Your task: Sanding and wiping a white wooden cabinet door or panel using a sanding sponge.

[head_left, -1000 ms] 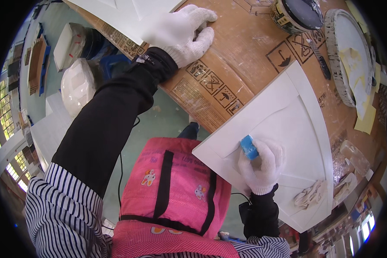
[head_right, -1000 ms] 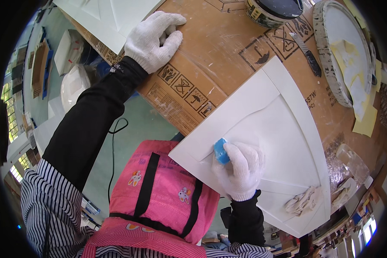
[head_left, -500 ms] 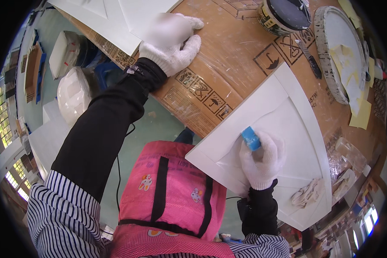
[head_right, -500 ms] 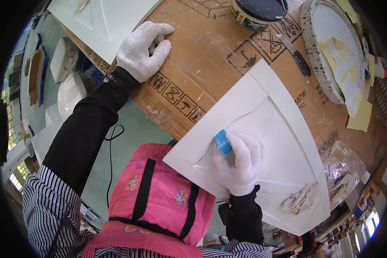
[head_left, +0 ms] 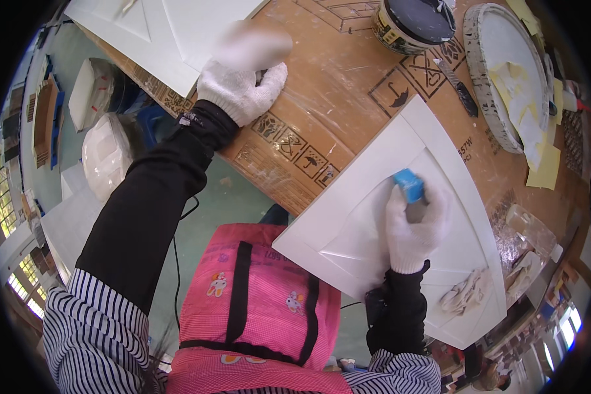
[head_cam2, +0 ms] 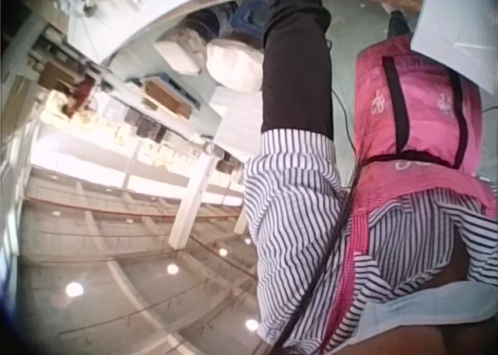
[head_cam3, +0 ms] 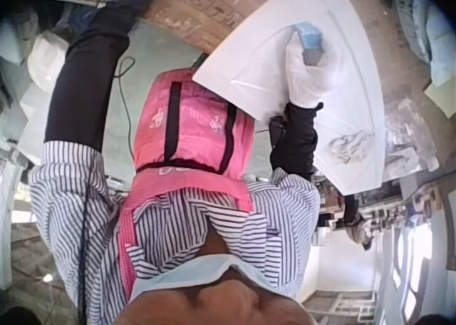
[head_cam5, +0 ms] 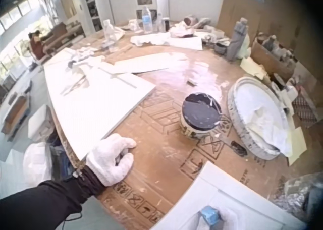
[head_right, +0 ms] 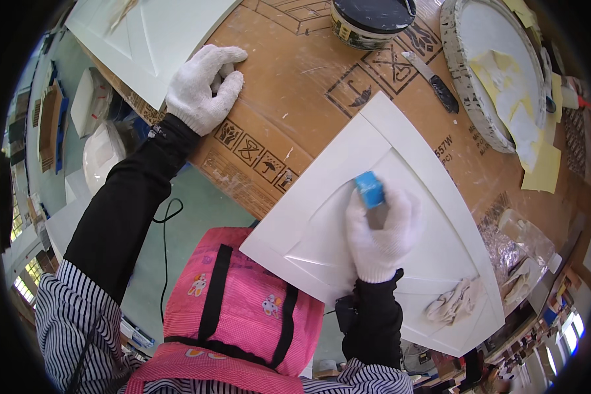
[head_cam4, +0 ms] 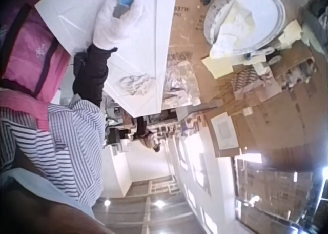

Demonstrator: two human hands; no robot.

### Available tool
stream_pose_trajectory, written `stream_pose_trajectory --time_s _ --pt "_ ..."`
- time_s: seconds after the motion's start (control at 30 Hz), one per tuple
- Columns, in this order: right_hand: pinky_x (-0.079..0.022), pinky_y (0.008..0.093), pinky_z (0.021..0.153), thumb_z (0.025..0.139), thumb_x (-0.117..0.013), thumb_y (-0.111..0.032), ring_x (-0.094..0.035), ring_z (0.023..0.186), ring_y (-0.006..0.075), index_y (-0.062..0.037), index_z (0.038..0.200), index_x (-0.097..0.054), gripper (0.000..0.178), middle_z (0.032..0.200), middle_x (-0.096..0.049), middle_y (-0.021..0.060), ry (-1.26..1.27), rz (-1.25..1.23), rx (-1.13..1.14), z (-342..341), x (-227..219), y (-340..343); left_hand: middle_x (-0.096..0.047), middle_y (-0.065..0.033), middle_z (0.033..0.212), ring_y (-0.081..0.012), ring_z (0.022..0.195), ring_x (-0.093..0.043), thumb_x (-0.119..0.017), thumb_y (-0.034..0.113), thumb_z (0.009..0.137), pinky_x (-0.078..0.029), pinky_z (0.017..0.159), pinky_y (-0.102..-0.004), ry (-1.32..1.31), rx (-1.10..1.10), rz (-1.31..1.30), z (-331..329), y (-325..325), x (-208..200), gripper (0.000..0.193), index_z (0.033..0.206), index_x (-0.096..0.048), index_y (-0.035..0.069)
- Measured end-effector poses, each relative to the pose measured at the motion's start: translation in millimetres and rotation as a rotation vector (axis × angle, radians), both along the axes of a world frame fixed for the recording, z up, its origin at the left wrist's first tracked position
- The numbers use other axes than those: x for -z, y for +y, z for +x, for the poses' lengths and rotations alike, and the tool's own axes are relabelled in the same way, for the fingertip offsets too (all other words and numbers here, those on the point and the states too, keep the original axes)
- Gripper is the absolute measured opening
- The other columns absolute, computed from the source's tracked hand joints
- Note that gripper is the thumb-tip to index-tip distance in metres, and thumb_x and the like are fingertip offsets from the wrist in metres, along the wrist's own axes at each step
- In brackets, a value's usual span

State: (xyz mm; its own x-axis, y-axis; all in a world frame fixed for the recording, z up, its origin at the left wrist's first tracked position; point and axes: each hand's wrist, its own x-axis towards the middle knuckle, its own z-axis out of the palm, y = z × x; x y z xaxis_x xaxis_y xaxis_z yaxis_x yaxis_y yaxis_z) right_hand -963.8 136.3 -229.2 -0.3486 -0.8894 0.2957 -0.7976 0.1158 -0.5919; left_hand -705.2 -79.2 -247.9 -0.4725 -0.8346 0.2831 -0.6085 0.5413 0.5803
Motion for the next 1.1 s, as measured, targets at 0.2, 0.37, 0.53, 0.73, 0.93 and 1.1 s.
stream_pose_trajectory --time_s 0.2,0.37,0.53,0.73,0.93,1.1 --pt "-0.054 0.0351 0.079 0.074 -0.082 0.004 -0.066 0.088 0.0262 -0.0041 0.114 -0.07 0.042 0.102 -0.069 0.0121 -0.04 -0.015 0.123 -11.5 -6.0 -4.9 -0.062 -0.002 0.086 -0.0112 0.062 -0.055 -0.07 0.004 0.09 -0.05 0.06 -0.0266 -0.009 0.002 0.023 1.8 -0.7 0.2 0.028 0.118 -0.07 0.004" --pt "-0.055 0.0355 0.08 0.076 -0.082 0.002 -0.067 0.089 0.0263 -0.0044 0.114 -0.07 0.04 0.102 -0.069 0.0122 -0.002 -0.078 -0.048 -9.9 1.7 -11.4 -0.062 -0.0024 0.086 -0.0112 0.062 -0.055 -0.07 0.004 0.089 -0.05 0.06 -0.0266 -0.011 0.001 0.009 1.1 -0.7 0.1 0.028 0.117 -0.07 0.004" --pt "-0.054 0.0323 0.086 0.086 -0.078 0.003 -0.066 0.094 0.0186 -0.0015 0.12 -0.067 0.036 0.112 -0.07 0.009 -0.357 -0.156 0.206 -27.1 6.0 -27.8 -0.064 -0.0032 0.086 -0.0144 0.065 -0.06 -0.071 0.008 0.09 -0.053 0.064 -0.0291 -0.021 -0.013 0.009 0.6 0.4 -1.6 0.025 0.115 -0.071 0.006" --pt "-0.038 0.0511 0.121 0.11 -0.042 -0.021 -0.057 0.136 0.0345 0.0042 0.135 -0.054 0.038 0.144 -0.058 0.0255 -1.118 -0.254 0.246 -5.8 -0.4 -32.6 -0.065 -0.0029 0.087 -0.0147 0.066 -0.061 -0.071 0.009 0.09 -0.054 0.065 -0.0293 -0.023 -0.021 0.003 0.3 1.1 -1.9 0.025 0.116 -0.071 0.007" --pt "-0.029 0.0484 0.126 0.105 -0.048 -0.015 -0.038 0.153 0.039 0.0048 0.138 -0.045 0.039 0.164 -0.036 0.0276 -1.193 -0.385 0.277 68.9 1.8 -3.8 -0.063 -0.0018 0.087 -0.0119 0.066 -0.057 -0.071 0.009 0.09 -0.052 0.064 -0.0274 -0.016 0.0 -0.036 -0.3 0.7 6.8 0.028 0.118 -0.071 0.006" --pt "-0.03 0.0501 0.126 0.103 -0.048 -0.011 -0.033 0.156 0.0399 0.004 0.138 -0.042 0.038 0.168 -0.029 0.0276 -1.475 -0.256 0.307 121.3 -17.3 49.9 -0.065 -0.0018 0.089 -0.0121 0.067 -0.058 -0.071 0.011 0.091 -0.053 0.067 -0.0275 -0.016 -0.004 -0.084 2.1 -1.6 6.0 0.027 0.118 -0.071 0.007"
